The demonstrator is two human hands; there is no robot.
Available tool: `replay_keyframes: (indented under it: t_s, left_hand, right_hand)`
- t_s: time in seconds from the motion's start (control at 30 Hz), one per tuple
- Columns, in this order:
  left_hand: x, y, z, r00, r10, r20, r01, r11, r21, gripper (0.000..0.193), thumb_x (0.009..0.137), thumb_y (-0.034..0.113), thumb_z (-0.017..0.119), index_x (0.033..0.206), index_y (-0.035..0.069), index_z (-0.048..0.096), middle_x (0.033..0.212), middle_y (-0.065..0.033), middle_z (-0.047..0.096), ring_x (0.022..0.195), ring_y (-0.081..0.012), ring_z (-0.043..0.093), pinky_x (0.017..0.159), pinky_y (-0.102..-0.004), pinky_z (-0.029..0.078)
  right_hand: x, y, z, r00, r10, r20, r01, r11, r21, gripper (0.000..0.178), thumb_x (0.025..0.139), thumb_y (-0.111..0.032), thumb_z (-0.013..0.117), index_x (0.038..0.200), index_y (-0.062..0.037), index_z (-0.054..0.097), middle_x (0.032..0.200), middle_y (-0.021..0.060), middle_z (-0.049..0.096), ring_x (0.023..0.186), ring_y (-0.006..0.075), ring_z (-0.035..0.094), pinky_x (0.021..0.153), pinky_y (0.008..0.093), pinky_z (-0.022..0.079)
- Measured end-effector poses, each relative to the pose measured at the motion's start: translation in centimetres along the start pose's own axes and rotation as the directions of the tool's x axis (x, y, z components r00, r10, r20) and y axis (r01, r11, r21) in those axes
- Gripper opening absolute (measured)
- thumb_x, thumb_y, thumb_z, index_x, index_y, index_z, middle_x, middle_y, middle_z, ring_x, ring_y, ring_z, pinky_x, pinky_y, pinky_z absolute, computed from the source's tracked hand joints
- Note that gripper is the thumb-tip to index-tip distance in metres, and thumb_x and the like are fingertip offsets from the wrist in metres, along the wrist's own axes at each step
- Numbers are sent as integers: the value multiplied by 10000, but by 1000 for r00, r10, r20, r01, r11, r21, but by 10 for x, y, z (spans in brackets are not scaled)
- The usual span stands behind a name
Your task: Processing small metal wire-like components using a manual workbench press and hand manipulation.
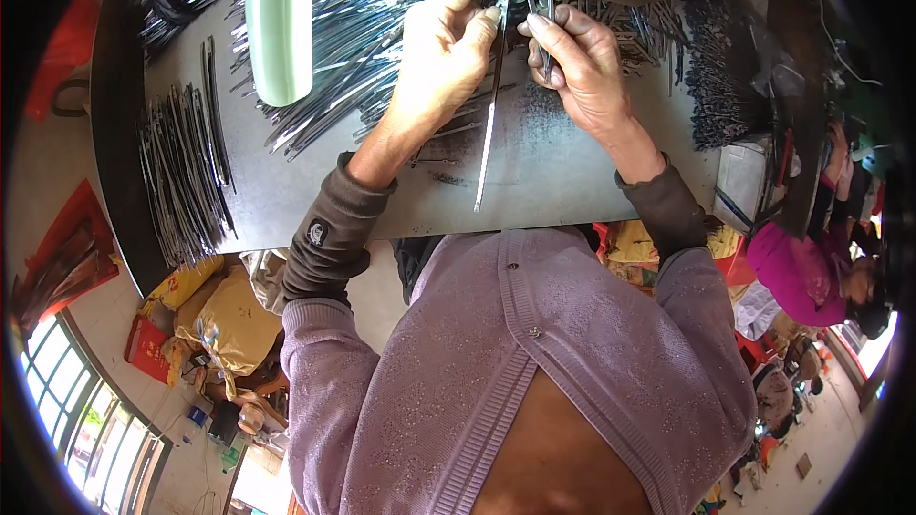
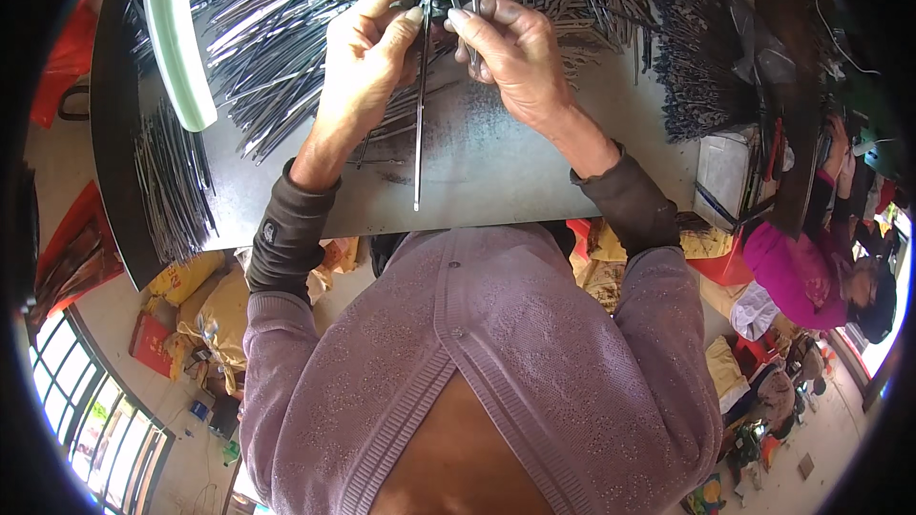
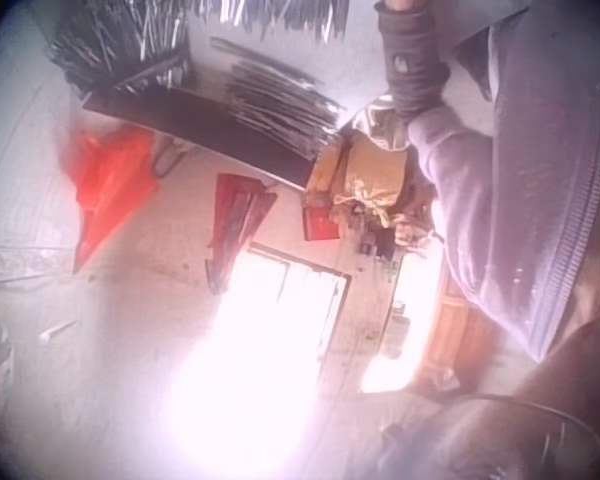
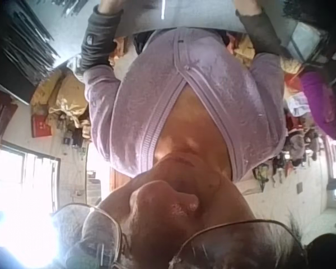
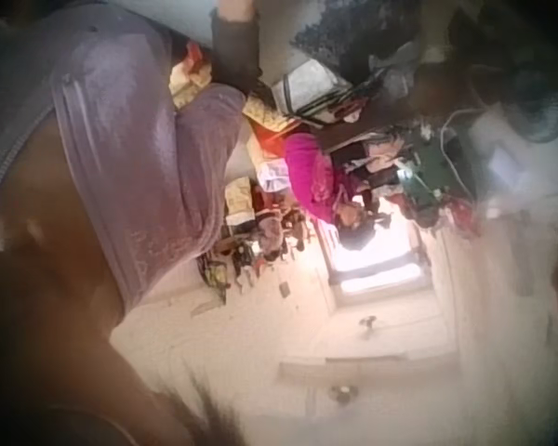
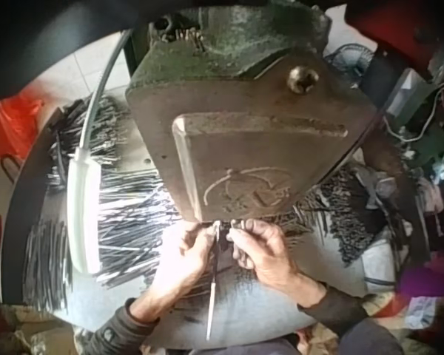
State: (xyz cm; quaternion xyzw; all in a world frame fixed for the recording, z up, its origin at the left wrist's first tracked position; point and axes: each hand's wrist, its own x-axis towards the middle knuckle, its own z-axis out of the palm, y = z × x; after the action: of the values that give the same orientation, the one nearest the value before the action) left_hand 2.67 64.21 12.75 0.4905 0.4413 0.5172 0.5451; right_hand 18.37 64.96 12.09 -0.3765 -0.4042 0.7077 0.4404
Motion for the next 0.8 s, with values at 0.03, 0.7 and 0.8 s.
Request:
replay_keyframes:
  t_s: [0.03, 0.7, 0.8]
  left_hand:
    - [0, 1, 0, 1000, -6, 0, 6, 1000, 12, 212, 856, 61, 518, 1059, 5, 533, 645, -2, 547, 411, -23, 359, 355, -173, 259]
    - [-3, -2, 5, 999, 7, -51, -8, 1000, -17, 213, 848, 36, 514, 1057, -2, 530, 627, 11, 531, 427, -25, 383, 366, -177, 300]
    - [-2, 2, 8, 998, 28, -50, -29, 999, -24, 203, 847, 38, 516, 1045, -2, 534, 634, 8, 536, 436, -26, 394, 370, -176, 309]
  right_hand:
    - [0, 0, -1, 1000, -2, 4, 2, 1000, -3, 106, 843, -142, 575, 814, -42, 596, 686, 6, 577, 517, 19, 476, 417, 153, 351]
    - [-1, 5, 7, 998, -53, -37, 48, 992, -120, 74, 840, -120, 572, 803, -60, 592, 672, -29, 568, 515, 2, 481, 401, 134, 342]
    - [-1, 3, 7, 998, -36, -54, 30, 994, -102, 70, 839, -113, 573, 795, -62, 591, 638, -34, 556, 485, -8, 443, 400, 136, 331]
